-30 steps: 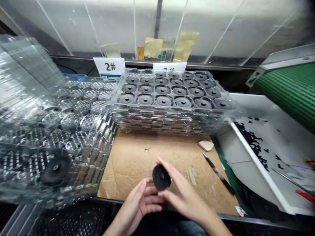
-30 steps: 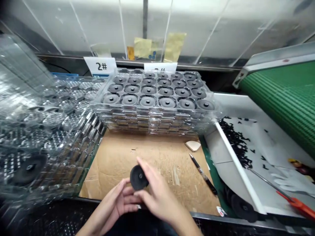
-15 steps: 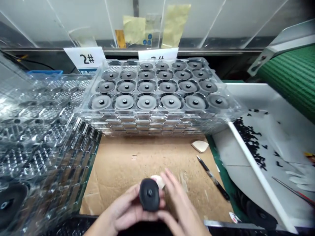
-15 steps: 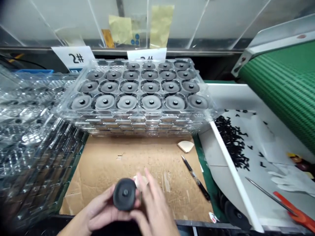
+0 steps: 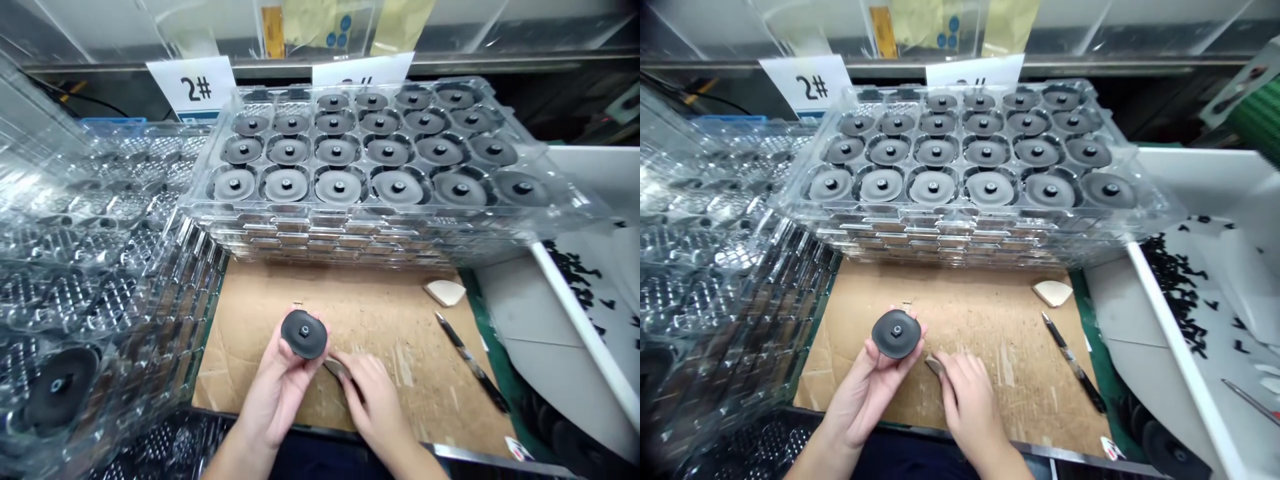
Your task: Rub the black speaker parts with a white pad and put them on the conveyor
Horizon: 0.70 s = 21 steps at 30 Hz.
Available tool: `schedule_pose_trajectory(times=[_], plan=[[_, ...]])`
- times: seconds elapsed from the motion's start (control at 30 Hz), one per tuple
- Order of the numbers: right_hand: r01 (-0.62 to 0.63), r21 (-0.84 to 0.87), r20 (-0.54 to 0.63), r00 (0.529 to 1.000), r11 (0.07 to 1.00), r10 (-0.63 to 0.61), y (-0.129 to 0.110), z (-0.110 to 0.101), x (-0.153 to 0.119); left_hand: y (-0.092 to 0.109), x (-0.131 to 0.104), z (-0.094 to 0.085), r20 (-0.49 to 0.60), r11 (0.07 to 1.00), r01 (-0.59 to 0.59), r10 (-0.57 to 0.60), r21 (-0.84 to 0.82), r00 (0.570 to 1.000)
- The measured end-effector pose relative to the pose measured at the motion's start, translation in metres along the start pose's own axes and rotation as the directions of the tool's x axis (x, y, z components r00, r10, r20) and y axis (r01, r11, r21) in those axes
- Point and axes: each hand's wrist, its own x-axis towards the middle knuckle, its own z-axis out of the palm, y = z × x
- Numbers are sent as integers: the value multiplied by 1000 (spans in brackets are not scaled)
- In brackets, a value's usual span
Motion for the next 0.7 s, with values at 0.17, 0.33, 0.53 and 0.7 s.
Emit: schedule_pose_trajectory(times=[0.17,0.33,0.53,0.7], plan=[[-71,64,-90,993,995,77,-38,-41,28,-4,-14,3,-43,987,-74,81,144,996],[256,171,-150,961,951,-232,-103,-64,29,-11,-38,6,-48,976,-71,83,207,995],[243,159,0,969,957,-246,-125,-65,26,-16,-59,4,-5,979,-68,70,193,998],[304,206,-26,952,930,-305,-119,-75,4,-18,-67,8,158,988,1,-26,157,987]])
